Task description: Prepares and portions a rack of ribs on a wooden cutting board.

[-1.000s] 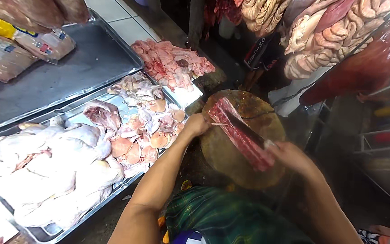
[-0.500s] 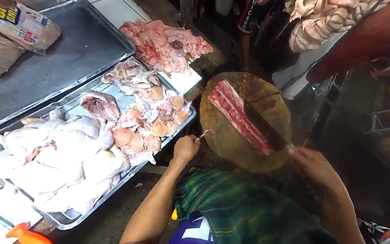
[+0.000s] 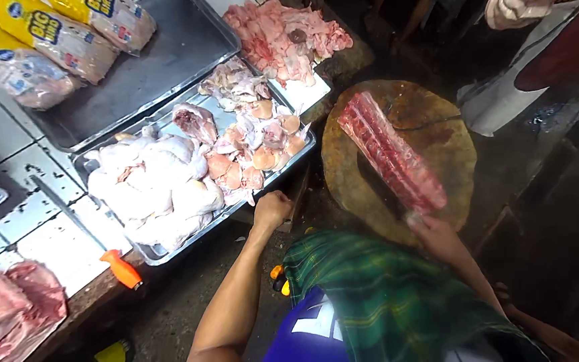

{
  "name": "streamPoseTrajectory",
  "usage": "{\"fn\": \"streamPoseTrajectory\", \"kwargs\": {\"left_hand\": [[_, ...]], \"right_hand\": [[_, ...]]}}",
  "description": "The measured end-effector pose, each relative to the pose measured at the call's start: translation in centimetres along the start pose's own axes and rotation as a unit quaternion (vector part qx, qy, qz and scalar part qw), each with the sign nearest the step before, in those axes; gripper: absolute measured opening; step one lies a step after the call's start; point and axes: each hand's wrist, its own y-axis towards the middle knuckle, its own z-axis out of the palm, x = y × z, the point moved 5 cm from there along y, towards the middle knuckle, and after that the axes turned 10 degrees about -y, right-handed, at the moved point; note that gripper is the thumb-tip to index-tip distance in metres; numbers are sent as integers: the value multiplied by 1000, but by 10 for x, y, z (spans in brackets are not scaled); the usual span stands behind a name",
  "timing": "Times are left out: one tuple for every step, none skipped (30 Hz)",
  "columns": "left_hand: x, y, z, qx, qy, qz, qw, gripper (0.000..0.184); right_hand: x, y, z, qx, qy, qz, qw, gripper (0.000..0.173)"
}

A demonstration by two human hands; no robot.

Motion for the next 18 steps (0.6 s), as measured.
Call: {"fn": "streamPoseTrajectory", "kwargs": {"left_hand": [[16, 9, 9, -3, -9, -30, 1000, 25], [32, 19, 18, -8, -18, -55, 998, 28], [48, 30, 27, -13, -28, -78, 996, 30], [61, 40, 34, -24, -34, -99, 994, 33], [70, 50, 39, -39, -37, -114, 992, 34], [77, 59, 42, -51, -40, -126, 990, 36], [83, 67, 46, -63, -43, -137, 988, 36], [89, 76, 50, -71, -55, -145, 985, 37], [94, 86, 54, -76, -88, -155, 981, 37], [99, 95, 59, -78, -139, -167, 973, 40], [100, 103, 64, -72, -194, -175, 963, 45], [100, 108, 67, -65, -237, -180, 953, 48], [100, 111, 68, -60, -261, -182, 946, 49], [100, 112, 68, -61, -264, -182, 945, 50], [99, 112, 66, -64, -250, -181, 949, 52], [96, 111, 66, -69, -230, -177, 955, 53], [89, 109, 67, -79, -215, -168, 959, 54], [79, 105, 70, -85, -214, -154, 961, 54]], "right_hand": [[-1, 1, 1, 4, 9, -1, 1000, 39], [-2, 1, 1, 12, 16, 3, 1000, 38], [-3, 1, 2, 23, 20, 6, 1000, 38], [-5, 2, 2, 30, 20, 6, 999, 38], [-7, 4, 2, 36, 17, 7, 999, 39], [-9, 5, 3, 40, 13, 9, 999, 39], [-11, 7, 3, 44, 9, 14, 999, 39], [-14, 8, 3, 48, 4, 18, 999, 40], [-17, 9, 3, 49, 0, 20, 999, 41], [-20, 10, 3, 48, -3, 20, 999, 41], [-21, 11, 3, 49, -2, 20, 999, 41], [-22, 12, 3, 53, -2, 20, 998, 42], [-23, 12, 5, 64, -4, 24, 998, 42], [-22, 13, 8, 78, -7, 31, 996, 43], [-22, 14, 11, 89, -10, 42, 995, 44], [-22, 15, 14, 85, -12, 52, 995, 44], [-22, 13, 15, 71, -9, 59, 996, 44], [-21, 10, 14, 51, -8, 59, 997, 44]]}}
